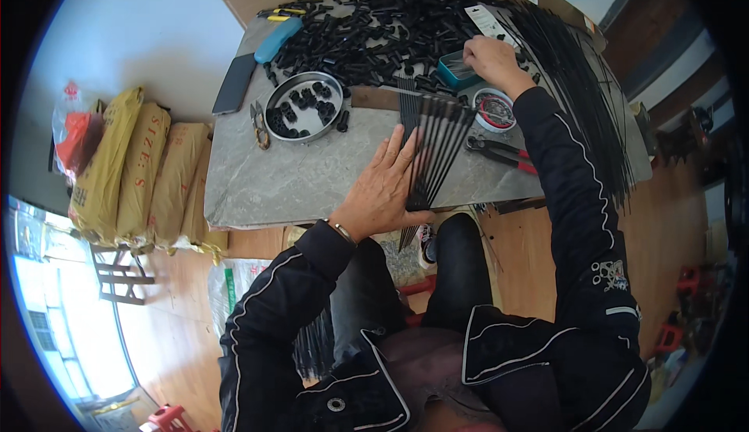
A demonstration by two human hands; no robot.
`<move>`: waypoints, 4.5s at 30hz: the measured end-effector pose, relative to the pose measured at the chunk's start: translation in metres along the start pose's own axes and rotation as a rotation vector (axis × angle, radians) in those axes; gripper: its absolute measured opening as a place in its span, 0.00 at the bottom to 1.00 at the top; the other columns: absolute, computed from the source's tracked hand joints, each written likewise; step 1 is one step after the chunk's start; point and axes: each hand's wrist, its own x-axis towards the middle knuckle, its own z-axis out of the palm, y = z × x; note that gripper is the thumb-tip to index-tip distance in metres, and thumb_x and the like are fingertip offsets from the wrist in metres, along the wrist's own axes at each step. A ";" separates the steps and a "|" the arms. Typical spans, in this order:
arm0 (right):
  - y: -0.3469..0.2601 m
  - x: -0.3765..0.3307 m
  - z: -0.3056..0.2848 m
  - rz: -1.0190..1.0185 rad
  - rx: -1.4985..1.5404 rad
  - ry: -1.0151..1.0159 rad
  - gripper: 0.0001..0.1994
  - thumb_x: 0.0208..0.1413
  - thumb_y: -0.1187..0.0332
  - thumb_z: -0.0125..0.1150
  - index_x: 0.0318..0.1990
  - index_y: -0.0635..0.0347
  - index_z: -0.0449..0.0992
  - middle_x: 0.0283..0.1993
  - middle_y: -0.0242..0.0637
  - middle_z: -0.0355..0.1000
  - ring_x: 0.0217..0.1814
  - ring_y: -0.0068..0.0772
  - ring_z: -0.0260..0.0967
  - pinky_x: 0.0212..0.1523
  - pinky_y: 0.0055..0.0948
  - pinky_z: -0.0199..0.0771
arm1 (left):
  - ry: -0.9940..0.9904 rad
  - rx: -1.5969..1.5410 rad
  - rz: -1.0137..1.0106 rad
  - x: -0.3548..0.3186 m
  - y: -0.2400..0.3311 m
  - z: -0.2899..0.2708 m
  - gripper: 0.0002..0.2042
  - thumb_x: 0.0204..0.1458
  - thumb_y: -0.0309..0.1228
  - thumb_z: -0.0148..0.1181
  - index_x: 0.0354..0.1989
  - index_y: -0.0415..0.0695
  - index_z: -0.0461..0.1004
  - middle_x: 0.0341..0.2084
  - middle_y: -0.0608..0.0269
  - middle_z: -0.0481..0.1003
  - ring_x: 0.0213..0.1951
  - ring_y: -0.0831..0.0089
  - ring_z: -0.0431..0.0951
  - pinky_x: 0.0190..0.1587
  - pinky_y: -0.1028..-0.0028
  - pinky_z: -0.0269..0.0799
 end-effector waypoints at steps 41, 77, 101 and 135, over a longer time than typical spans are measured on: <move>-0.054 -0.019 0.015 -0.295 0.342 0.067 0.02 0.49 0.70 0.61 0.30 0.53 0.75 0.32 0.28 0.74 0.39 0.33 0.70 0.46 0.34 0.63 | -0.137 0.015 0.025 0.010 0.016 -0.012 0.50 0.35 0.56 0.68 0.64 0.35 0.55 0.67 0.43 0.48 0.68 0.41 0.46 0.66 0.51 0.48; -0.049 -0.027 0.014 -0.328 0.118 0.165 0.04 0.45 0.70 0.64 0.30 0.51 0.76 0.28 0.25 0.71 0.37 0.28 0.65 0.44 0.31 0.55 | -0.082 -0.019 -0.020 0.005 0.013 -0.009 0.52 0.34 0.56 0.69 0.66 0.39 0.54 0.69 0.47 0.47 0.70 0.44 0.41 0.69 0.53 0.42; 0.013 0.000 -0.001 0.180 0.107 -0.103 0.07 0.45 0.65 0.62 0.32 0.51 0.81 0.38 0.36 0.78 0.44 0.40 0.75 0.42 0.39 0.72 | -0.118 -0.076 0.013 -0.003 0.020 -0.011 0.52 0.32 0.53 0.71 0.66 0.40 0.53 0.69 0.47 0.47 0.70 0.43 0.41 0.69 0.52 0.42; -0.032 -0.078 -0.017 -0.102 0.262 0.024 0.06 0.48 0.74 0.54 0.33 0.57 0.77 0.35 0.36 0.75 0.40 0.43 0.73 0.41 0.41 0.72 | -0.138 -0.015 0.049 -0.004 0.026 -0.013 0.51 0.34 0.58 0.68 0.66 0.43 0.55 0.68 0.51 0.50 0.70 0.48 0.44 0.69 0.54 0.42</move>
